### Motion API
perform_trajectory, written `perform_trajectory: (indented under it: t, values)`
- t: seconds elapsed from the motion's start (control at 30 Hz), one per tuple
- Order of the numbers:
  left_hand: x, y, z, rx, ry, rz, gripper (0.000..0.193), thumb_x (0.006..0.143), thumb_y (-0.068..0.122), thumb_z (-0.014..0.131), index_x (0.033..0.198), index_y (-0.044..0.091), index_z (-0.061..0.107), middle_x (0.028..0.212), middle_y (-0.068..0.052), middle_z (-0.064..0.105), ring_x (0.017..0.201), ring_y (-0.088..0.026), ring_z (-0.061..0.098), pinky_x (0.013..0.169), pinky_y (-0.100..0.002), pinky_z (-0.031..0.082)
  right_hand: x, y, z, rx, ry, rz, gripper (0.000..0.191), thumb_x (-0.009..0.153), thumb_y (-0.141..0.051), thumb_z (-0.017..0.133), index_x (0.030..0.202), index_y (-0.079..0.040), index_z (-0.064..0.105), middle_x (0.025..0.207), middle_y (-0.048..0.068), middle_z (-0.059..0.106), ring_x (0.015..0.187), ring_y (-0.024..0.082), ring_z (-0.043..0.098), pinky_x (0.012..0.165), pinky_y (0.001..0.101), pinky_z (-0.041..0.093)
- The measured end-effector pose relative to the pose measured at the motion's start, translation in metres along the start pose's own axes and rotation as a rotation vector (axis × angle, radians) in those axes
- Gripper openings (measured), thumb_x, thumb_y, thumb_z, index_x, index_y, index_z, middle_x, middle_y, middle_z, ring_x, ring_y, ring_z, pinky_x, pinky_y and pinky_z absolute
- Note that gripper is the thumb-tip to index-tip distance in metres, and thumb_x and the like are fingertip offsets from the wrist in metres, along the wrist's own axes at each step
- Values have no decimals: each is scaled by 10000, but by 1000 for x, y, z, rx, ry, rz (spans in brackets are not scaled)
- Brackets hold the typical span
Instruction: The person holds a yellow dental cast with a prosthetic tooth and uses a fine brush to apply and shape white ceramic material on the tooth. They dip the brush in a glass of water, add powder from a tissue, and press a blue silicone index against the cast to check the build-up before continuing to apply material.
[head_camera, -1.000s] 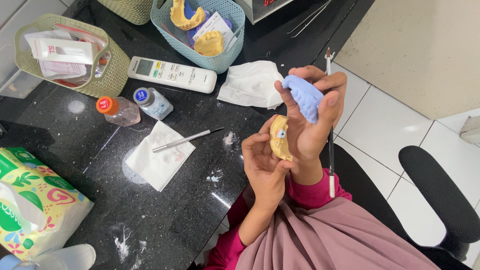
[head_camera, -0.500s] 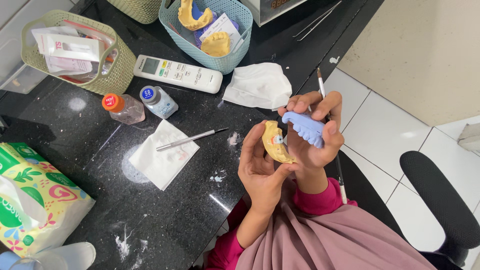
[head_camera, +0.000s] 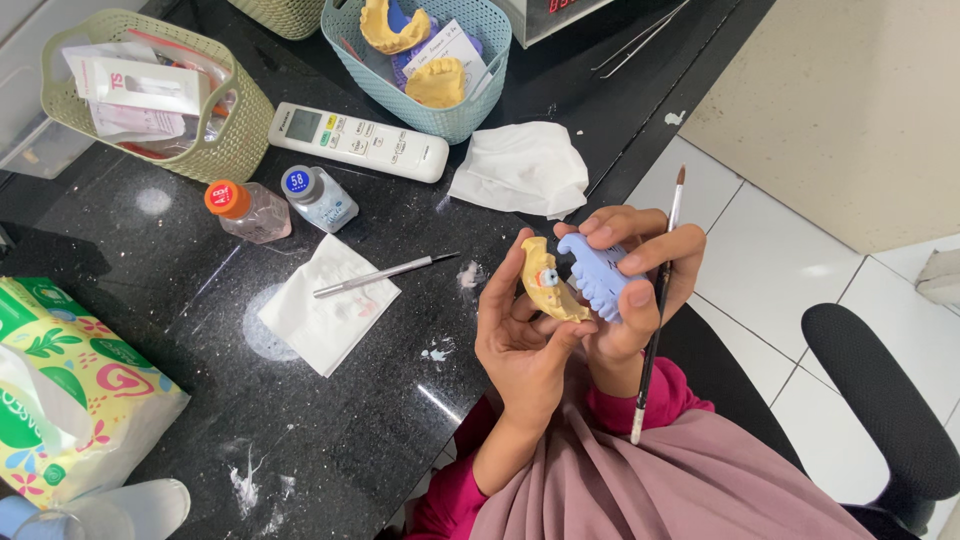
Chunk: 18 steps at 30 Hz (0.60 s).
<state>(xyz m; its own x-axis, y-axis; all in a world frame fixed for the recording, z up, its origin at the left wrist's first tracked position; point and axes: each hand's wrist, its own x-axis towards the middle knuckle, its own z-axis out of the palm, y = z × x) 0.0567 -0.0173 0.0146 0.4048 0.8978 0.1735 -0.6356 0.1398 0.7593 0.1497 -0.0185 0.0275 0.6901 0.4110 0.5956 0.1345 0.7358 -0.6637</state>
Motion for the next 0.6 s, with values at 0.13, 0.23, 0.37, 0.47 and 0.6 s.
perform_trajectory:
  t: [0.13,0.23,0.37,0.47,0.6]
  values:
    - [0,-1,1,2,-8,3,826,854,-72,828,1548,-59,381,1691,-244,353,1373,-305,583,1081,-400,628,0,-2,2,20,39,61,397,1050,-400,681,1085,-88,437,1029,131,568,1025,222,624,952,447,646]
    - [0,0,2,26,-16,4,816,870,-89,810,1560,-58,375,1693,-245,361,1386,-302,578,1103,-399,622,-1,-3,3,166,73,176,391,1074,-387,669,1052,-79,430,1042,134,553,1027,216,595,976,451,634]
    - [0,1,2,24,18,3,799,871,-95,789,1546,-48,365,1682,-237,336,1402,-312,578,1048,-386,636,-1,-3,4,240,106,245,352,1088,-349,644,1049,-75,426,1070,137,556,1050,220,599,999,449,621]
    - [0,0,1,13,35,27,801,868,-89,795,1544,-29,368,1693,-230,308,1385,-285,585,1036,-372,642,5,-3,2,161,121,259,327,1075,-355,618,1074,-87,432,1089,146,584,1112,244,647,962,462,629]
    - [-5,0,-4,-16,69,75,806,880,-57,829,1546,12,382,1713,-221,298,1159,-265,699,949,-347,667,34,5,-9,-3,-135,209,264,1091,-273,646,1065,-40,524,1095,166,680,1082,240,697,959,399,625]
